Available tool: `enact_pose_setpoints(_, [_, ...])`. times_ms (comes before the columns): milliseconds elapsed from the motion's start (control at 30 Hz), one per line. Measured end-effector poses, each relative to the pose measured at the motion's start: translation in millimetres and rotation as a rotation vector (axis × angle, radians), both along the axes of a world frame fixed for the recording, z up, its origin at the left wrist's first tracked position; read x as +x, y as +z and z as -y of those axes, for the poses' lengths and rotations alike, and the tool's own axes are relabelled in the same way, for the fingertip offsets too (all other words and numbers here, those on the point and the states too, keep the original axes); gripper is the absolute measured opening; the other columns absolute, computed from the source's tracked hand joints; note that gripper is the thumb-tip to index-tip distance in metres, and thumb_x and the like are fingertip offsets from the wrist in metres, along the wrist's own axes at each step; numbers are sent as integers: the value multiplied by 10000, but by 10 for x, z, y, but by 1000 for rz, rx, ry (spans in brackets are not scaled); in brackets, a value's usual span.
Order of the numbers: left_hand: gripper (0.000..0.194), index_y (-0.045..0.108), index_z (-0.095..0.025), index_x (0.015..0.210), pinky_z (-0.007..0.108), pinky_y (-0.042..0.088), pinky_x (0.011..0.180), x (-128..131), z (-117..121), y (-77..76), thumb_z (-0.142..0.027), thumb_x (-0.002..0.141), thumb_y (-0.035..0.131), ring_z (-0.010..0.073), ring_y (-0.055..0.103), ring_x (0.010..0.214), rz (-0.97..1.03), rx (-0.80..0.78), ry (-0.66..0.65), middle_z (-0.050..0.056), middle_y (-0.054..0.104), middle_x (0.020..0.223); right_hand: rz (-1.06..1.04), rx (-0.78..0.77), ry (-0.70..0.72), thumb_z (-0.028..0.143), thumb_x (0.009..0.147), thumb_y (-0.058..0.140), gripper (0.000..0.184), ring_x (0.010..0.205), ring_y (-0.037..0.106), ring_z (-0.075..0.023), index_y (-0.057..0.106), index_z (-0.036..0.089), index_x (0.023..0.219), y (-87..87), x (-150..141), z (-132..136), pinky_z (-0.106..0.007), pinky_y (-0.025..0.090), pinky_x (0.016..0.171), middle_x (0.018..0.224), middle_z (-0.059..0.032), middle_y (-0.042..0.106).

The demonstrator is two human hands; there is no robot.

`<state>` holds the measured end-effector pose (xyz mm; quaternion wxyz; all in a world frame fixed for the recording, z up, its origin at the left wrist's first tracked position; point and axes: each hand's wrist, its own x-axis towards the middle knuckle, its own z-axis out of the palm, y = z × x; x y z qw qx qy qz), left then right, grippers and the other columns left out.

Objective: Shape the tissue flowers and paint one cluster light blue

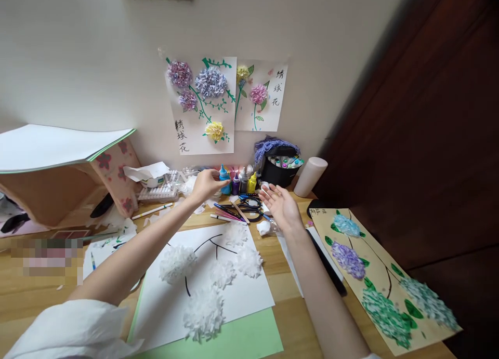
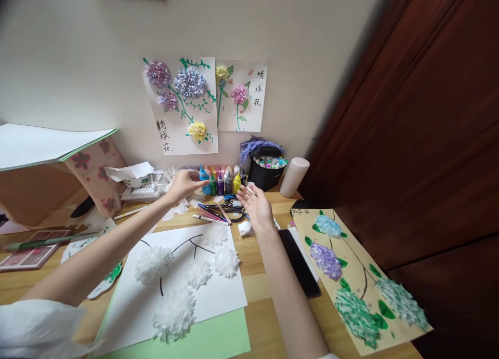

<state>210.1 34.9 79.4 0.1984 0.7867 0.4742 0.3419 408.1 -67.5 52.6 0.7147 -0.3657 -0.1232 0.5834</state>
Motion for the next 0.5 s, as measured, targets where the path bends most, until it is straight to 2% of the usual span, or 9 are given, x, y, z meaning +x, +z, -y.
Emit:
enact_pose_setpoints(233, [261,602,-168,551,269,357,553,409,-447,183,-405,658,595,201,582,628,-43,15,110,61,634,567,106,66,-39,213,746,547,73,683,647,-113,584,173,794,7,92,-19,-236,570,678,791,-31,674])
enact_pose_setpoints(367, [264,542,-174,485,292,363,567,640,-656,146,-378,640,605,233,589,648,-60,27,180,96,610,554,173,84,-72,224,739,542,81,687,643,-107,591,177,781,-28,130,-21,-227,563,663,787,-24,677])
enact_pose_setpoints(500, [237,521,-177,470,309,385,591,763,-755,75,-334,629,600,268,610,702,-62,-7,221,127,618,579,292,93,-89,259,716,556,103,700,643,-116,579,186,785,-94,137,-7,-253,558,677,791,-25,681])
